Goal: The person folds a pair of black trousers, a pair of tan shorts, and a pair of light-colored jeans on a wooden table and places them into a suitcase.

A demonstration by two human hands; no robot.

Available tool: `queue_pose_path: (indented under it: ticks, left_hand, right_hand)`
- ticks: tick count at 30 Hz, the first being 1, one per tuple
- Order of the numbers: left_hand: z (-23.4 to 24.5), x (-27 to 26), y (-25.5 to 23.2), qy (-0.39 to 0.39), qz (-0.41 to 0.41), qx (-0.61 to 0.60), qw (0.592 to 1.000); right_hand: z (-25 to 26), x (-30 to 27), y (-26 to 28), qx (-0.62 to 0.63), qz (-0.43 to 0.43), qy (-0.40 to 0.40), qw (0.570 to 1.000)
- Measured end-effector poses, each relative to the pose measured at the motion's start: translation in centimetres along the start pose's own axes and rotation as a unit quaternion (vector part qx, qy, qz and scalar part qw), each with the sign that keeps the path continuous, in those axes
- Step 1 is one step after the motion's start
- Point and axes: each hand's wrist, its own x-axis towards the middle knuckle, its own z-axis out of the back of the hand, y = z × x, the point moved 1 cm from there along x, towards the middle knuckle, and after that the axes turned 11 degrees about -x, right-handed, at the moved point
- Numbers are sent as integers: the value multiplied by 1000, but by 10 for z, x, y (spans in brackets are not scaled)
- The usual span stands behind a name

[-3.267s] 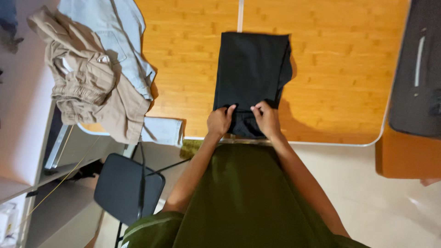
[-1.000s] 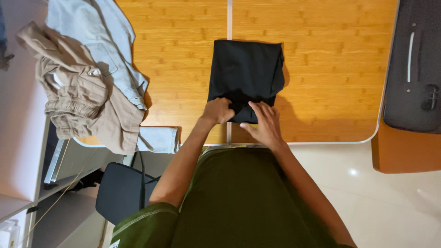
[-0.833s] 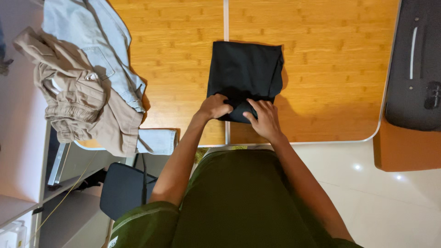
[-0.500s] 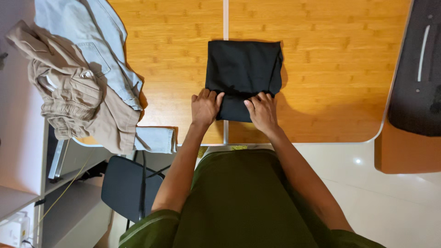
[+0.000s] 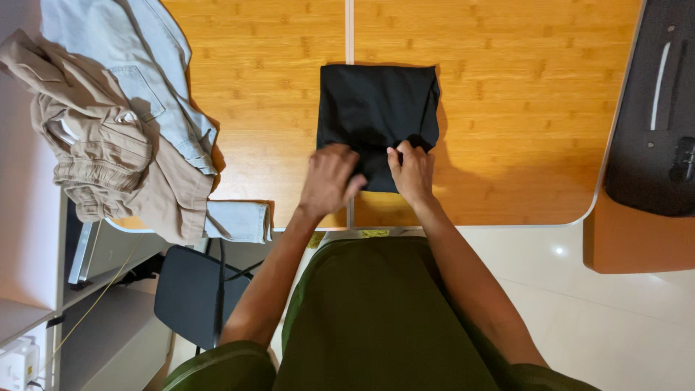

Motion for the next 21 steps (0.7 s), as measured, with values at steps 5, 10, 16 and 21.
queue_pose_path:
  ticks: [5, 10, 16, 21]
  left_hand:
    - [-1, -4, -9, 88, -11, 82, 993]
    - [-18, -6, -10, 82, 19, 132, 988]
    - [-1, 1, -23, 86, 46, 114, 989]
    - [14, 1, -28, 230, 100, 20, 968]
  right_hand:
    - [1, 1, 1, 19, -9, 8, 1000]
    - [7, -10, 11, -20, -1, -56, 998]
    - [39, -50, 26, -46, 129, -60, 989]
    - [53, -83, 22, -103, 174, 24, 979]
